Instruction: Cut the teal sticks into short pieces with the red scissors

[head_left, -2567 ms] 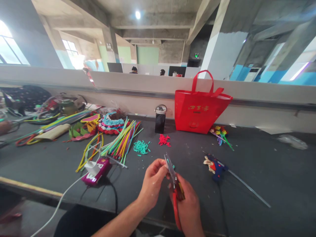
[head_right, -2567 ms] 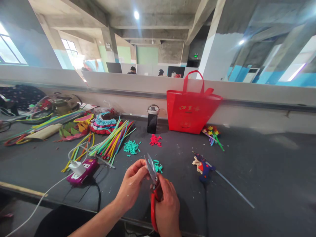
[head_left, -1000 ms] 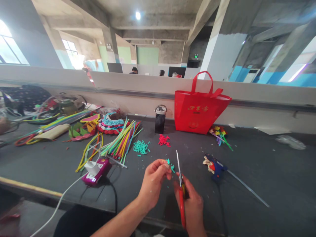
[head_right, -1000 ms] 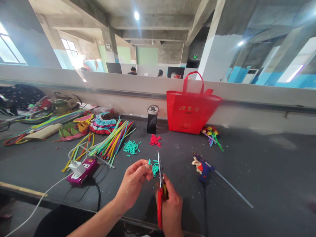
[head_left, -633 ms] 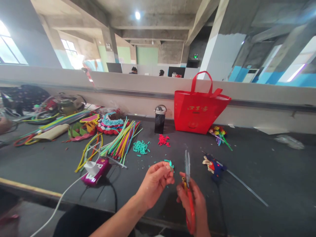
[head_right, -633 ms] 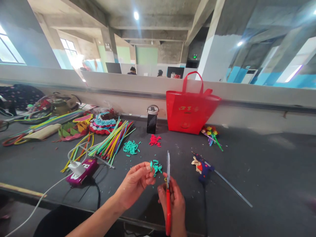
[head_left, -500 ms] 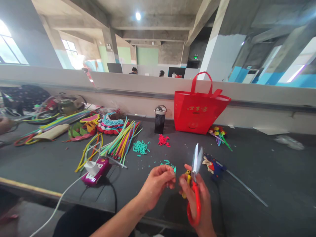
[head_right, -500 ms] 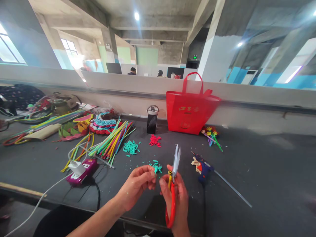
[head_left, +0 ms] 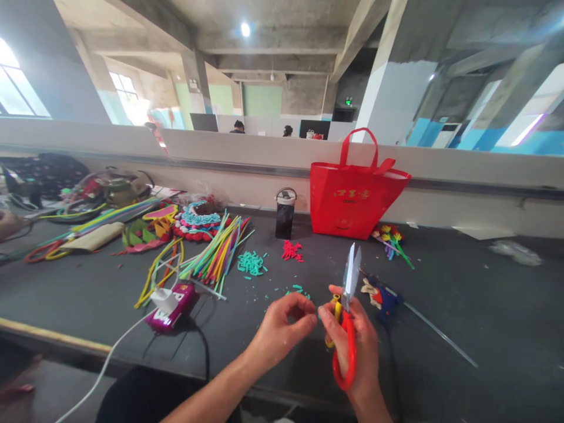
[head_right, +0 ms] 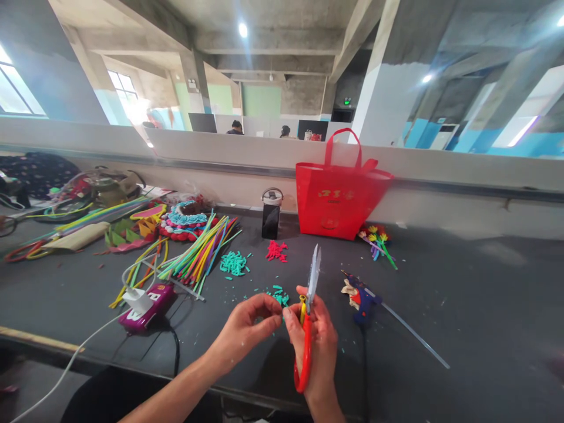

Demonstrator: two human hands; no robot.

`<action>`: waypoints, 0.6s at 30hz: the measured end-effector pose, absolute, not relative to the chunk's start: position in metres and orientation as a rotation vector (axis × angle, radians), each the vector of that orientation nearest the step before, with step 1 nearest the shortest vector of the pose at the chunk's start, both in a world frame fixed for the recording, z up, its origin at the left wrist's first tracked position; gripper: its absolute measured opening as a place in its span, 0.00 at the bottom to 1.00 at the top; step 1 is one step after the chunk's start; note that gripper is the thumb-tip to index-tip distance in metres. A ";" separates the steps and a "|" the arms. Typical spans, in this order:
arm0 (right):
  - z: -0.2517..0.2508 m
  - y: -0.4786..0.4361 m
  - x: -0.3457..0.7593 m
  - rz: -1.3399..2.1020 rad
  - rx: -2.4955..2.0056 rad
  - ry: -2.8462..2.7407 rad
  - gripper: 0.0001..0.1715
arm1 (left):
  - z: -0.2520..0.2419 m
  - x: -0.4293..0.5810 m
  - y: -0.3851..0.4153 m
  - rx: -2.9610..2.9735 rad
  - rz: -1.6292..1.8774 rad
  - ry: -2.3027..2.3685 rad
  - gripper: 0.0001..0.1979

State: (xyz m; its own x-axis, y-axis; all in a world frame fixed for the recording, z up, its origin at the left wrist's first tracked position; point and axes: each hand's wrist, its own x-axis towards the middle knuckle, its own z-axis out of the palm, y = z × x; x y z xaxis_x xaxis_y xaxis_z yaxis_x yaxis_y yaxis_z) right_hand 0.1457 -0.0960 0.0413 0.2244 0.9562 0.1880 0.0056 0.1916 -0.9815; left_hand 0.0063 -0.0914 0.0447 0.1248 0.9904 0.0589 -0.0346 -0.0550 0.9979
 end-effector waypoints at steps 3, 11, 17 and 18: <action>0.040 -0.096 0.144 0.963 -1.144 -1.113 0.26 | 0.042 0.010 -0.092 1.294 1.112 1.074 0.10; 0.025 -0.095 0.158 0.846 -1.215 -1.101 0.28 | 0.056 0.006 -0.094 0.864 1.177 0.882 0.07; -0.015 -0.101 0.153 0.279 -1.219 -1.526 0.21 | 0.063 0.004 -0.093 0.708 1.267 0.693 0.08; -0.019 -0.102 0.151 0.234 -1.183 -1.581 0.20 | 0.063 0.004 -0.093 0.698 1.279 0.692 0.08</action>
